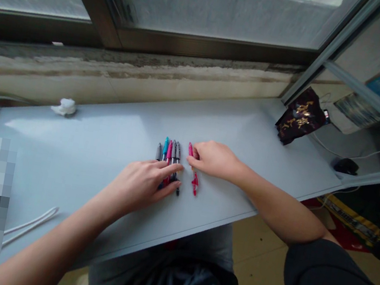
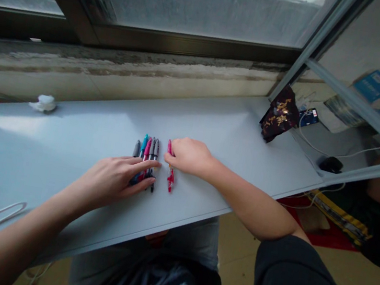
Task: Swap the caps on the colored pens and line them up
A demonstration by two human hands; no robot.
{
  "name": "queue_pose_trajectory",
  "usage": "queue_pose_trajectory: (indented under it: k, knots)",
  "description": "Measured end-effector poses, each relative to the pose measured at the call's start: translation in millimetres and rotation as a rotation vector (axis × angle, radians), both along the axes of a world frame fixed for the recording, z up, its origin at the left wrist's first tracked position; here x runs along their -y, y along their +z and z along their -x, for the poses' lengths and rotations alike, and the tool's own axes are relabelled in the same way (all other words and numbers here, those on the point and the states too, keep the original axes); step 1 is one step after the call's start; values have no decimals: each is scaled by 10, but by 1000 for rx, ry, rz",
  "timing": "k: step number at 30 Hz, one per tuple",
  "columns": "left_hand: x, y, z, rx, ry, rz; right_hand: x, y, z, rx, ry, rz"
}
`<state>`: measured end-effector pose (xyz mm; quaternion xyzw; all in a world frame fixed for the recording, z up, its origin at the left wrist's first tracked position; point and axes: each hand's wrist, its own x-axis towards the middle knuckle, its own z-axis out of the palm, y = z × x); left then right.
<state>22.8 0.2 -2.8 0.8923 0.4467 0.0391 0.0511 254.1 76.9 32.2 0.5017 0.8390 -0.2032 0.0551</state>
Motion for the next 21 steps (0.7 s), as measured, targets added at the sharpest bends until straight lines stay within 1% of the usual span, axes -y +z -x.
queue_pose_trajectory:
  k: [2, 5, 8, 10, 12, 15, 21]
  knots:
    - [-2, -7, 4, 5, 12, 8, -41, -24, -8, -56, -3, 28]
    - [4, -16, 17, 12, 26, 2, -97, -42, -15, -203, -50, 92]
    - [19, -10, 38, -5, 42, -13, -129, -39, -12, -389, -113, 256]
    - [31, 3, 58, -22, 60, -21, -143, -37, -9, -510, -139, 380]
    - [40, 17, 82, -28, 72, -18, -156, -37, -11, -604, -151, 469]
    - [41, 25, 117, 8, 72, -2, -169, -31, -20, -686, -148, 537]
    - [28, 14, 148, 95, 57, 10, -168, -32, -26, -763, -153, 637]
